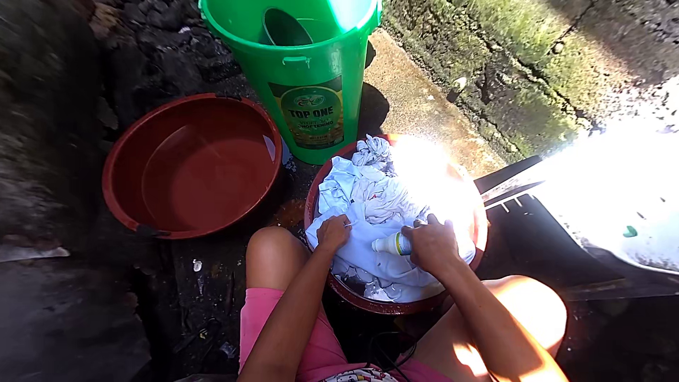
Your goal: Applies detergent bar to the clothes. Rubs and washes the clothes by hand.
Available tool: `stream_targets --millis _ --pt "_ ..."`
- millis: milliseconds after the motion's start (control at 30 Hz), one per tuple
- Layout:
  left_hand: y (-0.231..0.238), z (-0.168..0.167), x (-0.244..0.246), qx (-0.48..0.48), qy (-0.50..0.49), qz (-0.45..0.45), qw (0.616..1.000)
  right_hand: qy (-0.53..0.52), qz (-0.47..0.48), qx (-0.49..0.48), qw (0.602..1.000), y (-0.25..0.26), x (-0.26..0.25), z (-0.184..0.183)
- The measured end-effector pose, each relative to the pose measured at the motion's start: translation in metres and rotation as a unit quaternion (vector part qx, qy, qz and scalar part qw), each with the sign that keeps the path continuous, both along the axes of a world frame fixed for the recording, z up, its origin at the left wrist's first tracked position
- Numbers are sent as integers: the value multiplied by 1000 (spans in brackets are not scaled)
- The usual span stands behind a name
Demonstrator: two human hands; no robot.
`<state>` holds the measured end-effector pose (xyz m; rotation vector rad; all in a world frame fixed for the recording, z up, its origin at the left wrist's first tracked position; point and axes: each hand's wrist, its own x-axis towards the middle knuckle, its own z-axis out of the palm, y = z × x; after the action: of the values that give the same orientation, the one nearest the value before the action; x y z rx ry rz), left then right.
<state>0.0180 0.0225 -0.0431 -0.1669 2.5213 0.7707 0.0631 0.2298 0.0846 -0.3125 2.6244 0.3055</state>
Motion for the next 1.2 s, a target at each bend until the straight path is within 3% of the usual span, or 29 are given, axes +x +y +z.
stream_targets --millis 400,900,1200 --pt "-8 -3 -3 84 -16 44 995 96 11 -73 993 -7 -5 -7" --pt "-11 -4 -4 123 -21 74 989 108 91 -104 984 -32 0 -13" --pt "-11 -2 -4 120 -23 77 990 142 33 -99 984 -17 -13 -13"
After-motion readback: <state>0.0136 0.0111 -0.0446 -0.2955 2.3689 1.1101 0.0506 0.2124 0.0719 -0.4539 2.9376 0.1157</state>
